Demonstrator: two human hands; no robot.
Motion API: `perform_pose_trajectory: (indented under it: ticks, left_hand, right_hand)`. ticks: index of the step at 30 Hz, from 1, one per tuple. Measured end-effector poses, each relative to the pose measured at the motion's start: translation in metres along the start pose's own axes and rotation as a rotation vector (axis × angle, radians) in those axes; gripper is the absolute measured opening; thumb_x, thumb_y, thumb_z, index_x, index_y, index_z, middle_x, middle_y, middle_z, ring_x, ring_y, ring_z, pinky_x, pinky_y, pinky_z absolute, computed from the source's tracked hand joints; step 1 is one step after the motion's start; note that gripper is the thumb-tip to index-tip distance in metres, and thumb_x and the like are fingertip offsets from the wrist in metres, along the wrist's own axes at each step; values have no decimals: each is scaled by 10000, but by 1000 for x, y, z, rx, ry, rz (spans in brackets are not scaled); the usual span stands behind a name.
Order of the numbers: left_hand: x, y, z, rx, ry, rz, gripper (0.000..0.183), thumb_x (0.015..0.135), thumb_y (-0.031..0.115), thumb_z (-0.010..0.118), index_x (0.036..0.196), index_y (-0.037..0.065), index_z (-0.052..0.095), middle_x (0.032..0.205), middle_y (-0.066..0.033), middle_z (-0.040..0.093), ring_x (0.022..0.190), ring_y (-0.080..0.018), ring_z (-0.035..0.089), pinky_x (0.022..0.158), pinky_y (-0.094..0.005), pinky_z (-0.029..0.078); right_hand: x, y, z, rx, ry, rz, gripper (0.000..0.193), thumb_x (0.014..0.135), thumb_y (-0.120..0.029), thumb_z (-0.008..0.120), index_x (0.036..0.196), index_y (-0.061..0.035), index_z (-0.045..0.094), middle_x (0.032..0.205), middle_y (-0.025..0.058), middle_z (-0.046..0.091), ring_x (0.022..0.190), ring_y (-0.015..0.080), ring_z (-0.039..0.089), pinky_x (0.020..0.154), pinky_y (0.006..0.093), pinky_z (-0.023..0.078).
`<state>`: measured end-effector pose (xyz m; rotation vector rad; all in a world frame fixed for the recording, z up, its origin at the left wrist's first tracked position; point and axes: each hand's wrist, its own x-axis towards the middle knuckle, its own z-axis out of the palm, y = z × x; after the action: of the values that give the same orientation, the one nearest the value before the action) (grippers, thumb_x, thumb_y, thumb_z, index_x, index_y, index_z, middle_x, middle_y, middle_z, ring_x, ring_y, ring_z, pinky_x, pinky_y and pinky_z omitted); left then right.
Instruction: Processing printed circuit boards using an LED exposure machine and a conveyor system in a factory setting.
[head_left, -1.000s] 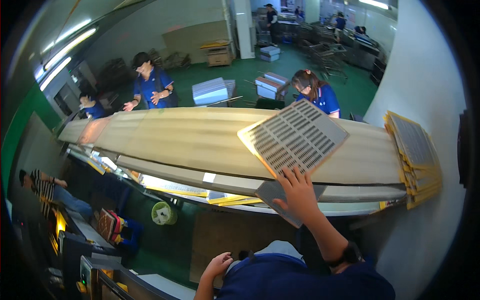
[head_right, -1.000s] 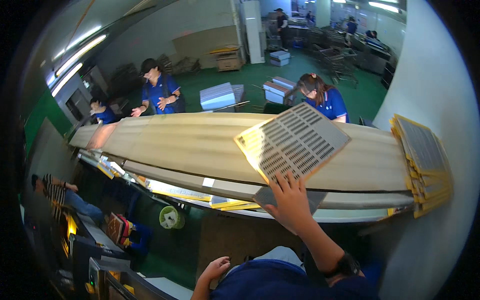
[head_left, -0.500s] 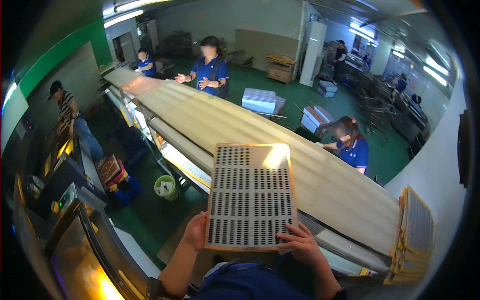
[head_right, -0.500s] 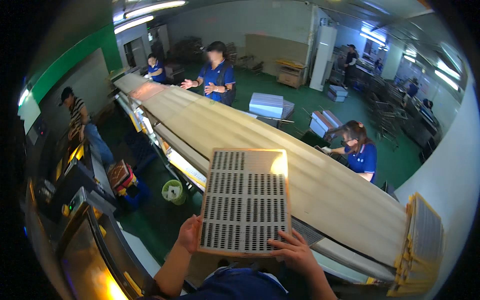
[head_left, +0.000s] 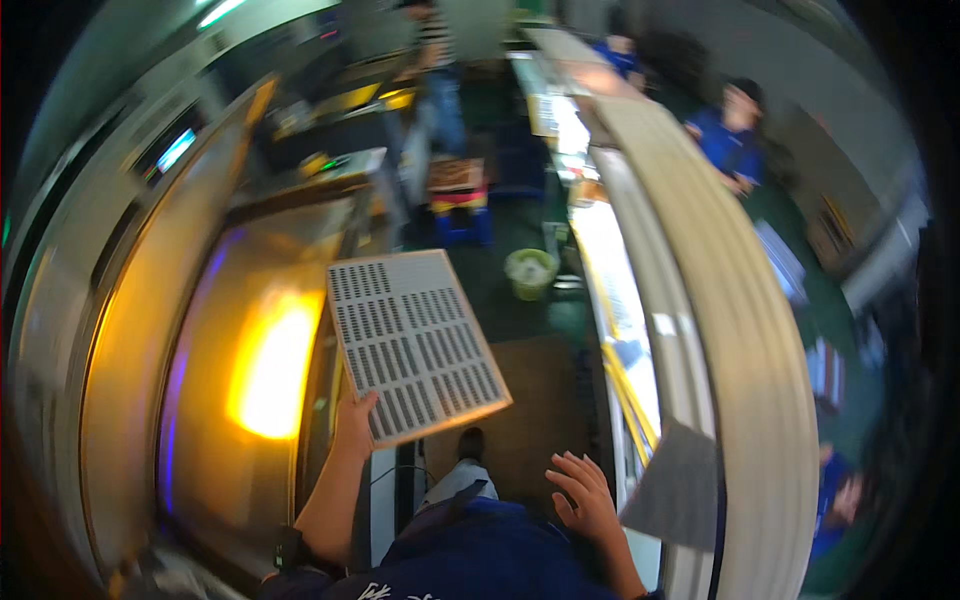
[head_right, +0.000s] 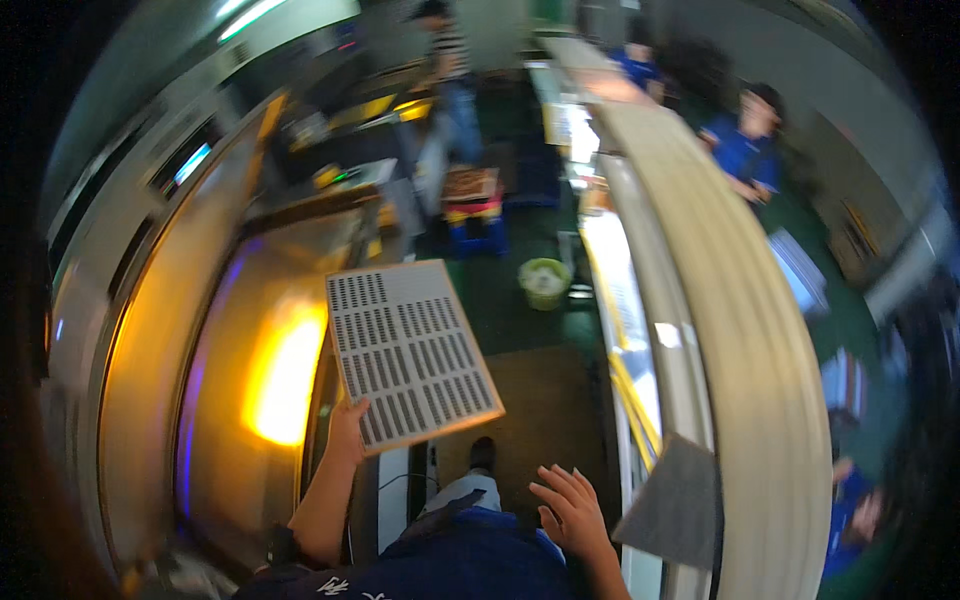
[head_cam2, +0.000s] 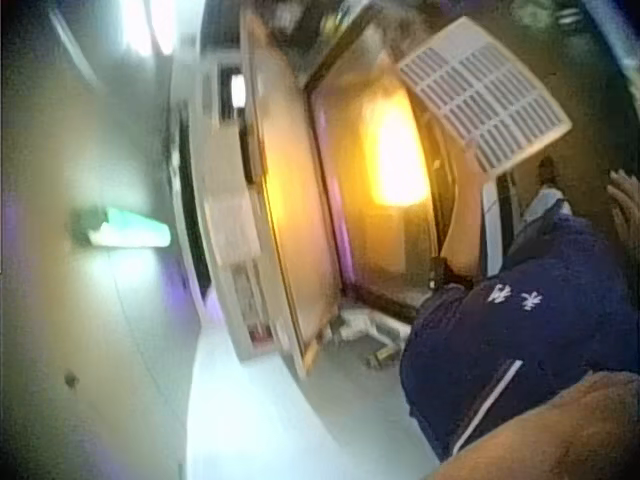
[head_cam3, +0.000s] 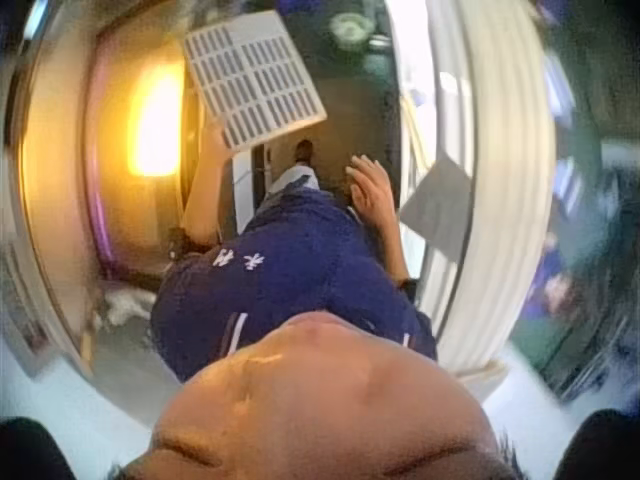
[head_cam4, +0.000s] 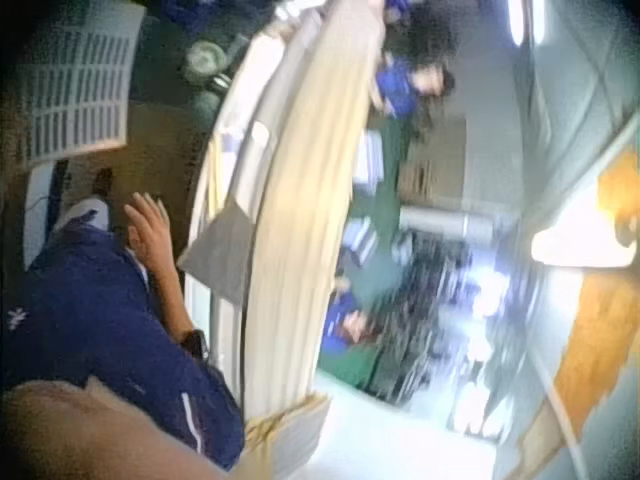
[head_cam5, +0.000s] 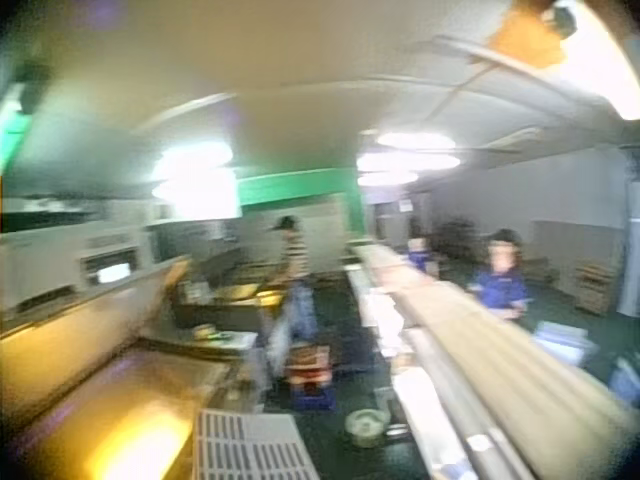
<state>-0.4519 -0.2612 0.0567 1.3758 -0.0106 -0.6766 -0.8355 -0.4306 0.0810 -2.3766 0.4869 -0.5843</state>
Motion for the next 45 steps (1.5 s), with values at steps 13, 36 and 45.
perform_pose_trajectory:
  ticks: [13, 36, 45]
  left_hand:
    - [-83, -30, -396, -394, 927, 225, 451, 951, 59, 578, 1381, -4, 459, 1331, -176, 566, 1189, -326, 581, 975, -452, 489]
    - [-42, -45, -411, 1391, 921, -203, 683, 921, 697, 421, 1511, 355, 379, 1656, -13, 142, 1498, -436, 75, 1072, -786, 23]
    - [-10, -42, -351, 1022, 956, -24, 884, 928, 631, 494, 1570, 96, 203, 1629, -211, 133, 1488, -471, 72, 1137, -686, 58]
  right_hand:
    - [176, -52, 131, 134, -622, -156, 250, 845, -123, 675, 1092, -96, 699, 1079, 94, 721, 1012, 307, 670, 972, 425, 489]
    - [590, -493, 230, 208, -35, -1272, 365, 598, -208, 827, 889, -73, 652, 955, 98, 645, 933, 284, 618, 785, 400, 476]
    - [530, -382, 242, 284, -24, -1313, 408, 464, -241, 808, 791, -124, 592, 780, 48, 549, 790, 317, 550, 789, 452, 410]
